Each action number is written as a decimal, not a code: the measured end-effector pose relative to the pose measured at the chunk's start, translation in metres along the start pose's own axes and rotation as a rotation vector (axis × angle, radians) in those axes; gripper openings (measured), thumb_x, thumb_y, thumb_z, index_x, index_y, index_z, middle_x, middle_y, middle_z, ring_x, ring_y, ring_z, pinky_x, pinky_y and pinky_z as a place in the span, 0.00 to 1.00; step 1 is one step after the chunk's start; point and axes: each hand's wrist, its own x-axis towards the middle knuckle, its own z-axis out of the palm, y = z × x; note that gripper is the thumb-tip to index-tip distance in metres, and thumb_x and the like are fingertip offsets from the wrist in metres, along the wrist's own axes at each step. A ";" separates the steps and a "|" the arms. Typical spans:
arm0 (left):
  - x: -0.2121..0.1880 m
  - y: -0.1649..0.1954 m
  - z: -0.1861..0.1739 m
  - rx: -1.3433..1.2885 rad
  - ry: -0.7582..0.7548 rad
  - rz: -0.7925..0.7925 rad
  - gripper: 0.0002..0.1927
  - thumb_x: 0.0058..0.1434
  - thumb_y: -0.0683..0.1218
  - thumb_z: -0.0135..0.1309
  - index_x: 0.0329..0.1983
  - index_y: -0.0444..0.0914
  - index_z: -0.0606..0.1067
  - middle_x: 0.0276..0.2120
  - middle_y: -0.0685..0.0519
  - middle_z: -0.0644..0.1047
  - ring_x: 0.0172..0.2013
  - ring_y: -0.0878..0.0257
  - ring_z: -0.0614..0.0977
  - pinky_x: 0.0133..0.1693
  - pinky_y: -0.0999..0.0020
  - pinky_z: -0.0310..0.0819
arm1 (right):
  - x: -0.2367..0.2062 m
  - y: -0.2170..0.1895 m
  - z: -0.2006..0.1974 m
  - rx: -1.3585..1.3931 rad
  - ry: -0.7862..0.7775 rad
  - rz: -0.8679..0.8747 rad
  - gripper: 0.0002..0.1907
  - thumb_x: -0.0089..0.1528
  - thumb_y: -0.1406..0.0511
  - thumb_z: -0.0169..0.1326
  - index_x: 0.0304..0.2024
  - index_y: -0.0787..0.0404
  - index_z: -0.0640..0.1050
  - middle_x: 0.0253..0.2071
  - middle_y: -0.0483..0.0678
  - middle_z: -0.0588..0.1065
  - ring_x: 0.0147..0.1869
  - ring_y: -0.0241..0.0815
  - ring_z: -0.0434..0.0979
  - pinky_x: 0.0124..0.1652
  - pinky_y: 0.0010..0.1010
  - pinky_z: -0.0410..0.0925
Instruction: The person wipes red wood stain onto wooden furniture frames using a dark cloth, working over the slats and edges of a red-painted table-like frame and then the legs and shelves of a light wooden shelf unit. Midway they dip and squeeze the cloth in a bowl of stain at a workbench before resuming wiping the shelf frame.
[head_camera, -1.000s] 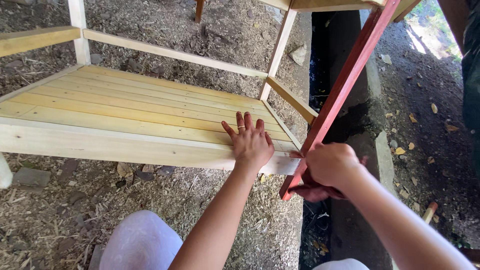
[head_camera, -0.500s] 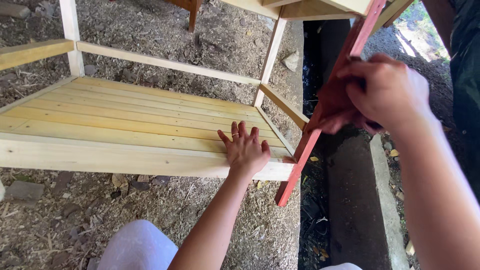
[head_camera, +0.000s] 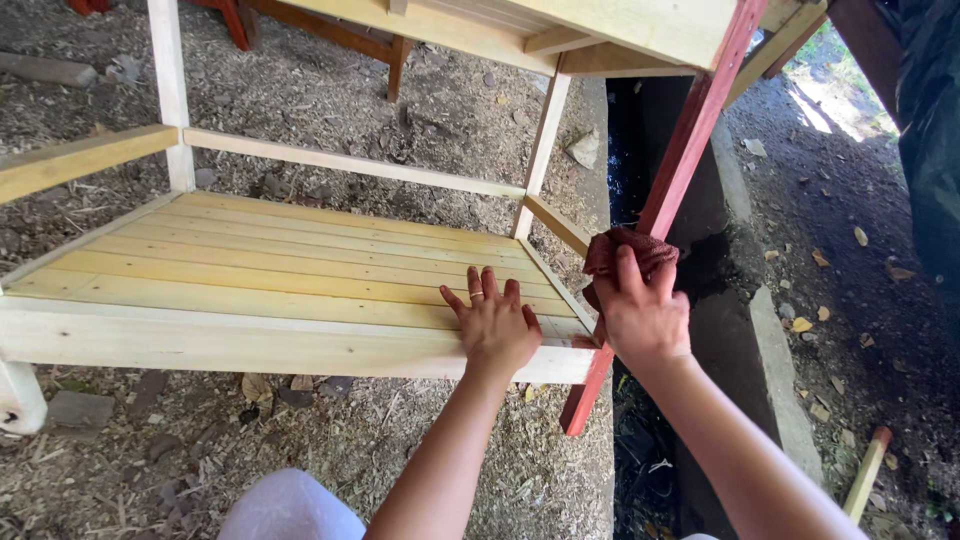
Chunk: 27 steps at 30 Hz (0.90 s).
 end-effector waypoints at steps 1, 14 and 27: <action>0.000 0.000 -0.001 0.006 -0.011 0.002 0.33 0.68 0.58 0.33 0.76 0.45 0.54 0.76 0.43 0.45 0.75 0.45 0.42 0.68 0.28 0.29 | 0.003 0.006 0.001 -0.005 -0.029 0.005 0.26 0.53 0.57 0.64 0.55 0.36 0.80 0.65 0.51 0.65 0.66 0.70 0.62 0.44 0.55 0.71; 0.003 -0.002 0.001 -0.057 0.036 -0.004 0.34 0.67 0.60 0.34 0.75 0.44 0.56 0.75 0.41 0.47 0.75 0.44 0.44 0.67 0.26 0.27 | 0.129 0.086 -0.016 0.137 0.172 0.228 0.32 0.49 0.55 0.70 0.58 0.43 0.80 0.64 0.57 0.63 0.61 0.75 0.63 0.46 0.59 0.73; 0.023 0.017 -0.004 -0.325 0.156 -0.010 0.24 0.65 0.56 0.44 0.61 0.43 0.67 0.69 0.37 0.52 0.71 0.41 0.49 0.65 0.27 0.40 | 0.153 0.076 -0.007 0.075 0.108 0.176 0.17 0.59 0.55 0.61 0.45 0.57 0.83 0.61 0.60 0.64 0.64 0.72 0.64 0.35 0.52 0.76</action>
